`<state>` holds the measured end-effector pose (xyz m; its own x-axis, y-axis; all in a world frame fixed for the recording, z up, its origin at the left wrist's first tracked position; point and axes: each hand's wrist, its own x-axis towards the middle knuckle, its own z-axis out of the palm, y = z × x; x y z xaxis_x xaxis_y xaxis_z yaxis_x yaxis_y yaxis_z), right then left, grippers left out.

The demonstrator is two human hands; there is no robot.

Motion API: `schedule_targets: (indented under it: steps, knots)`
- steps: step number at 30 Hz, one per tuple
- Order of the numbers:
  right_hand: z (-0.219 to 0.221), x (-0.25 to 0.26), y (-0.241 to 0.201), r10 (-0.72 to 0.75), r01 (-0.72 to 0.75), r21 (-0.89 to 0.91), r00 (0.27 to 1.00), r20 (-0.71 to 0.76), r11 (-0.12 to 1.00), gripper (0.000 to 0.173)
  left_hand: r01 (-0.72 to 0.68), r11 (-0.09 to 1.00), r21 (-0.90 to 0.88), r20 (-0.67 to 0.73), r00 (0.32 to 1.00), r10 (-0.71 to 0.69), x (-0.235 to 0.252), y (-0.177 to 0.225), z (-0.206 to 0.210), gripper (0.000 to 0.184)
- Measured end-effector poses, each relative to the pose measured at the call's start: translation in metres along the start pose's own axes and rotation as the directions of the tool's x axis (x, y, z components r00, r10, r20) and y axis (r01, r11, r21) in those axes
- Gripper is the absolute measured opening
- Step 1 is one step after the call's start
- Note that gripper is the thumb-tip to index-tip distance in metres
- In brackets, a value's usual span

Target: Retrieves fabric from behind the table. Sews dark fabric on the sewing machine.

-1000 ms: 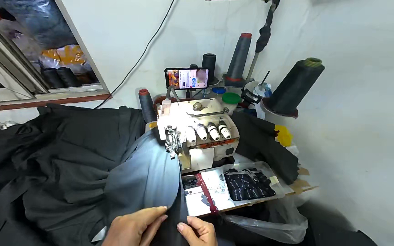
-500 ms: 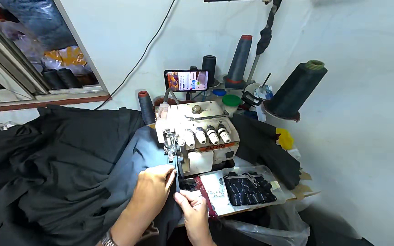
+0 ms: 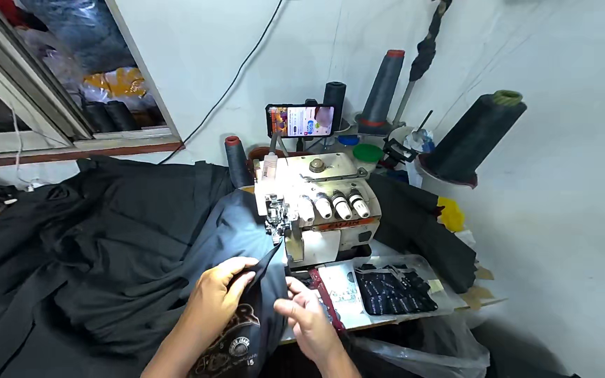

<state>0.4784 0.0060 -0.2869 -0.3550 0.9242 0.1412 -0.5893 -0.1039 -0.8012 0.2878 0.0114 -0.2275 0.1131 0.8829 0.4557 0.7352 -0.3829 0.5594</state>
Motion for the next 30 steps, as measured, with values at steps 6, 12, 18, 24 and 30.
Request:
schedule_targets:
  steps: [6,12,18,24,30]
  knots:
    - [-0.008,0.002,-0.002,-0.072,0.064,-0.07,0.99,-0.123,0.996,0.007,-0.012,1.0,-0.006,0.014,1.0,0.012,-0.001,0.0,0.001,0.028]
    - [-0.021,-0.032,0.002,-0.02,0.035,-0.155,0.995,0.093,0.987,0.009,-0.054,0.994,0.097,-0.105,0.992,0.064,-0.003,0.01,0.004,0.025]
    - [0.016,-0.065,0.001,-0.167,0.027,-0.46,0.949,-0.268,0.888,0.012,-0.202,0.906,0.372,-0.107,0.96,0.257,-0.018,0.061,0.008,0.029]
    - [0.026,-0.062,0.003,-0.203,0.032,-0.441,0.916,-0.346,0.897,0.015,-0.187,0.885,0.426,-0.087,0.965,0.246,-0.018,0.067,0.025,0.027]
    - [0.024,-0.008,-0.002,-0.325,0.106,-0.498,0.868,-0.375,0.86,0.017,-0.112,0.935,0.337,-0.154,0.973,0.172,0.005,0.056,0.039,0.021]
